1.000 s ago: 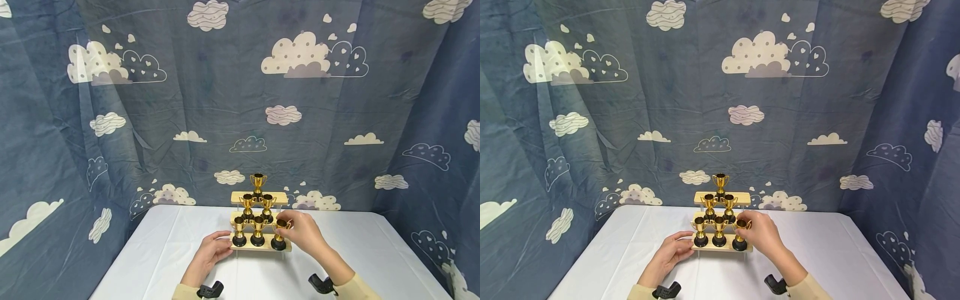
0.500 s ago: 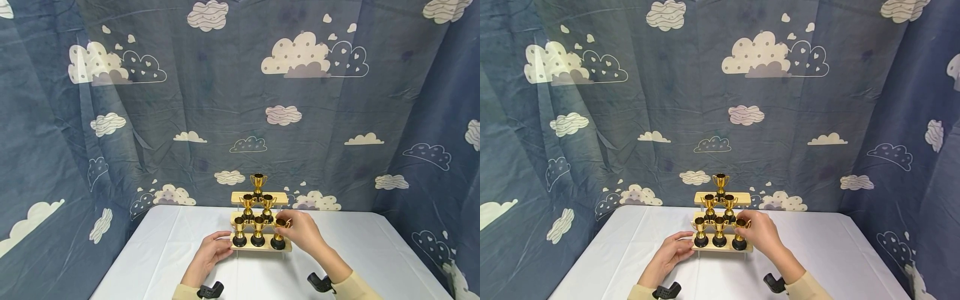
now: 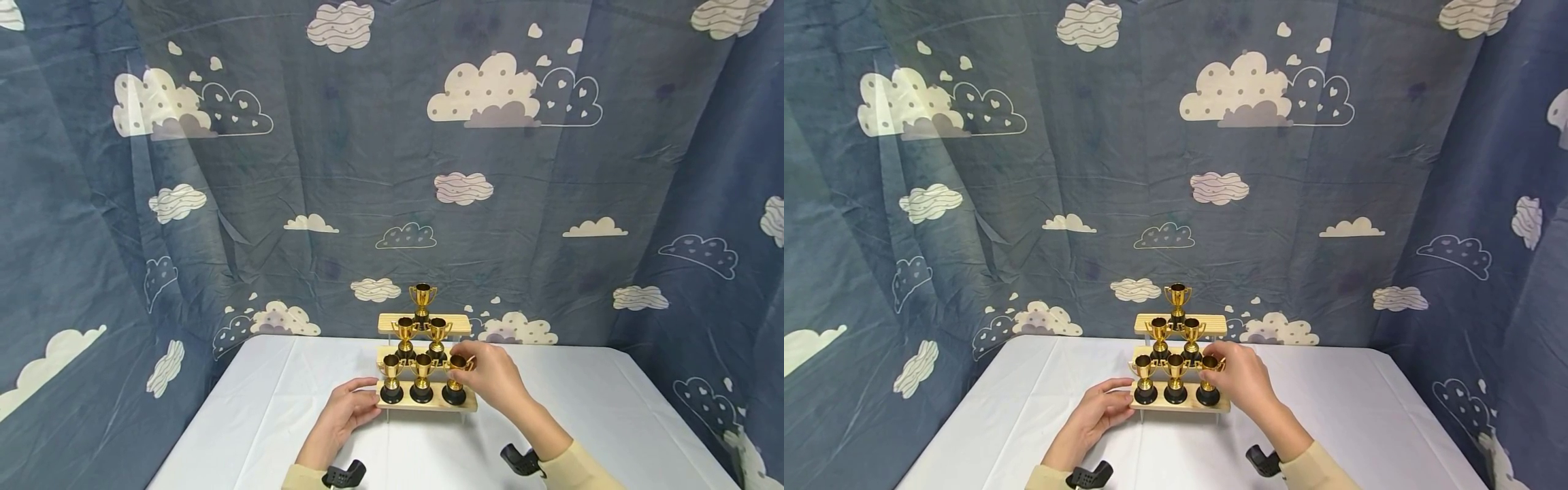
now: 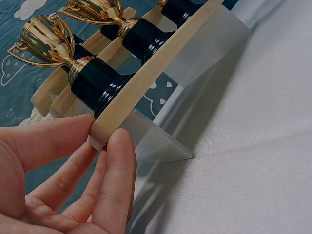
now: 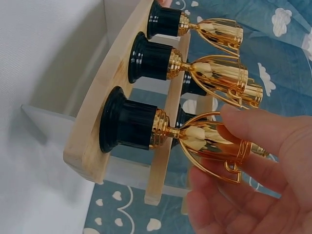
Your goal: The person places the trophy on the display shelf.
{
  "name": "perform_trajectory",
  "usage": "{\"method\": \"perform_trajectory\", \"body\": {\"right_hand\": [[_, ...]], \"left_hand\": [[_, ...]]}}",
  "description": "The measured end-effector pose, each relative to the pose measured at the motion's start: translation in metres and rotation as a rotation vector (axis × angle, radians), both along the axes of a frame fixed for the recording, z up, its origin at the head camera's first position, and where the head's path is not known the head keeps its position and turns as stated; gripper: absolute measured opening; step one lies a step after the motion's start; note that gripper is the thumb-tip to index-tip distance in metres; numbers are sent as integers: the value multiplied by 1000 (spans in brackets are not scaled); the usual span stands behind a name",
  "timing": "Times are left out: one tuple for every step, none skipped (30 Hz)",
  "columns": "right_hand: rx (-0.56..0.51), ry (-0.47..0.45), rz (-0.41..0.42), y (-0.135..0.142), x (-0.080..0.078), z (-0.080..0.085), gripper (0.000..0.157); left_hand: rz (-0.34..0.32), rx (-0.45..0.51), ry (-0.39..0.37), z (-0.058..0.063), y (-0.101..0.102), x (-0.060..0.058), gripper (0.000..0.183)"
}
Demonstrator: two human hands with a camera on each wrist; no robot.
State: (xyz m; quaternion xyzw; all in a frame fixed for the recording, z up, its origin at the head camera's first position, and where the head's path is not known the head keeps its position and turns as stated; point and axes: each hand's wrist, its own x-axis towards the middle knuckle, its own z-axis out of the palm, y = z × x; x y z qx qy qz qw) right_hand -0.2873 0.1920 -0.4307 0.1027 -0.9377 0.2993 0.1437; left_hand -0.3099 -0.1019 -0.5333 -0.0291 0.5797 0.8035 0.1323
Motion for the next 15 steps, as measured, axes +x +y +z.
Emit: {"method": "perform_trajectory", "body": {"right_hand": [[-1,0,0,0,0,0,33],[0,0,-2,0,0,-1,33],[2,2,-4,-1,0,-1,33],[5,3,-6,-1,-1,-1,33],[7,6,-8,-1,-1,-2,33],[9,7,-9,-1,-1,-2,33],[11,9,-12,-1,-1,-2,33],[14,11,-15,-2,-1,-2,33],[15,13,-15,-2,-1,-2,33],[14,16,-15,-2,-1,-2,34],[14,20,-15,-2,-1,-3,34],[15,24,-16,-2,-1,-3,34],[15,29,-18,-2,-1,-3,34],[16,34,-19,-2,-1,-4,33],[15,39,-21,-1,-1,-5,34]], "left_hand": [[1,0,-2,0,0,0,55],[2,-1,-2,0,0,0,54],[3,-1,-3,0,0,0,54],[3,-2,-2,1,0,1,54],[4,-2,-2,0,0,1,54],[4,-4,-1,0,0,0,54],[5,-5,-1,0,0,0,54],[5,-6,0,0,0,0,54],[5,-6,0,0,0,0,53],[5,-6,0,0,0,0,53],[5,-4,1,0,0,0,53],[5,-3,2,-1,0,-1,53],[6,-1,3,-1,0,-1,52],[7,1,5,-1,0,-1,52],[8,2,7,-1,1,-1,52]]}}
